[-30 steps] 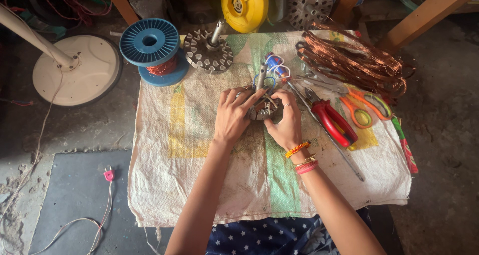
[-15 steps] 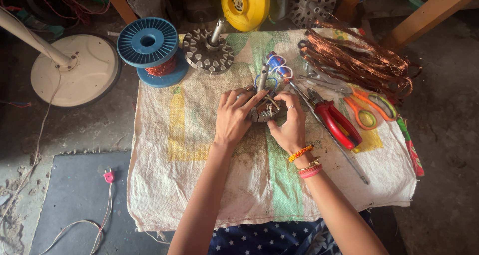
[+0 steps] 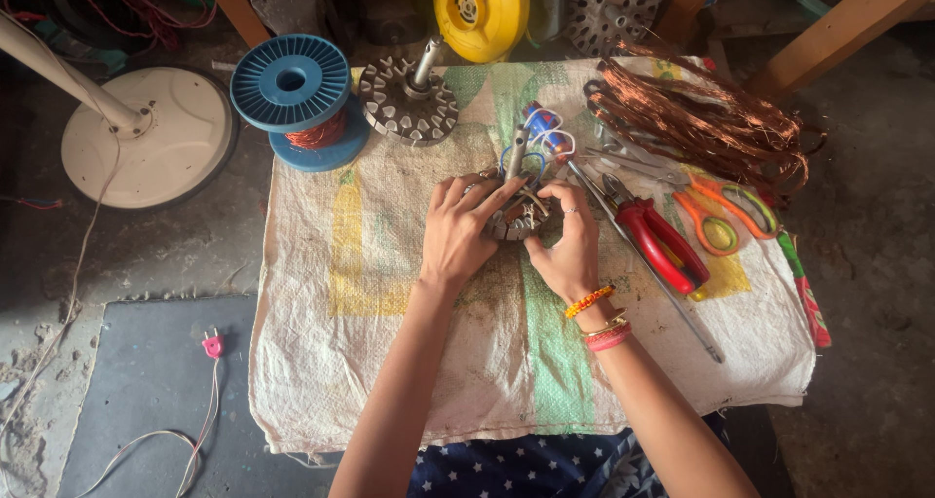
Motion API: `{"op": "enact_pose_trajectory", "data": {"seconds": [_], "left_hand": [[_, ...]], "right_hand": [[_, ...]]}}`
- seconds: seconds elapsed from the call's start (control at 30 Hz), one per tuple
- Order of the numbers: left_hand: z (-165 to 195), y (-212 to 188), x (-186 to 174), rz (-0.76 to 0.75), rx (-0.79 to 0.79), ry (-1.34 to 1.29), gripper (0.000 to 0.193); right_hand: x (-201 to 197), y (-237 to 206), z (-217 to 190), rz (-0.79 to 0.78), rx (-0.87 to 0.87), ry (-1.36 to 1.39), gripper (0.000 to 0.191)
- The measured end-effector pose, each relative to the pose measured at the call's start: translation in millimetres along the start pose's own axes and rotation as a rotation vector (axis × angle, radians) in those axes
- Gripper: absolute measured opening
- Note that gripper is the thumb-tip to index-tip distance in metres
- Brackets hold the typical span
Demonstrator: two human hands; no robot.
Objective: The person works on a motor stator at a workbench, using pliers and a screwdriver to manipulate and secure wires on the stator, and scissors to trim. They then lift and arrange bundles of copper magnet wire from the table, preparing wire for winding onto the stator.
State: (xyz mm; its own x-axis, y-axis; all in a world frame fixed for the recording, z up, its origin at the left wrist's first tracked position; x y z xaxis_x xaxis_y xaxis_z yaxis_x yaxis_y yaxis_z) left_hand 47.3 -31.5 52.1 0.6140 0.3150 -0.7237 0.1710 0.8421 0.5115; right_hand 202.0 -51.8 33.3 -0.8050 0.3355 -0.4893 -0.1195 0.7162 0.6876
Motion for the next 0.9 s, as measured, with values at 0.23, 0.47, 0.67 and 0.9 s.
{"op": "enact_pose_trajectory", "data": {"seconds": [0.23,0.47,0.67,0.9], "left_hand": [[-1.3,0.7,-1.4,0.008,0.009,-0.070,0.078],[-2.7,2.9,-4.6,-0.038,-0.020,-0.157,0.079],[-6.3,4.3,-8.8,-0.064,-0.058,-0.254,0.076],[-33.4,6.4,-1.1,-0.069,-0.227,-0.135,0.080]], "right_hand": [[-3.4,-11.9,14.8,0.004,0.169,-0.036,0.059],[-44.9,-15.6,25.6,0.327,0.095,-0.111,0.054],[-79.4,-16.1,30.2,0.136,0.198,-0.565,0.047],[-95.8,-30.4,42.9,-0.190,0.270,-0.623,0.070]]}}
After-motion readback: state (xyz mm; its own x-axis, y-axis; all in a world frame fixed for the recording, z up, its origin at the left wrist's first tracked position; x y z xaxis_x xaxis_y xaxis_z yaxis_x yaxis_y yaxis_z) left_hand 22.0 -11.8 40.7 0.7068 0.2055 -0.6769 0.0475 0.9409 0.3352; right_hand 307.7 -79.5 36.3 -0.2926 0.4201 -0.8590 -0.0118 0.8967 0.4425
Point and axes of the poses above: each hand's wrist, its own y-axis towards the middle knuckle, its own x-axis out of the palm, z = x × y, the point moved 7 cm from there along y, towards the middle knuckle, and after that the axes turned 14 degrees about -x, right-handed, at the moved point
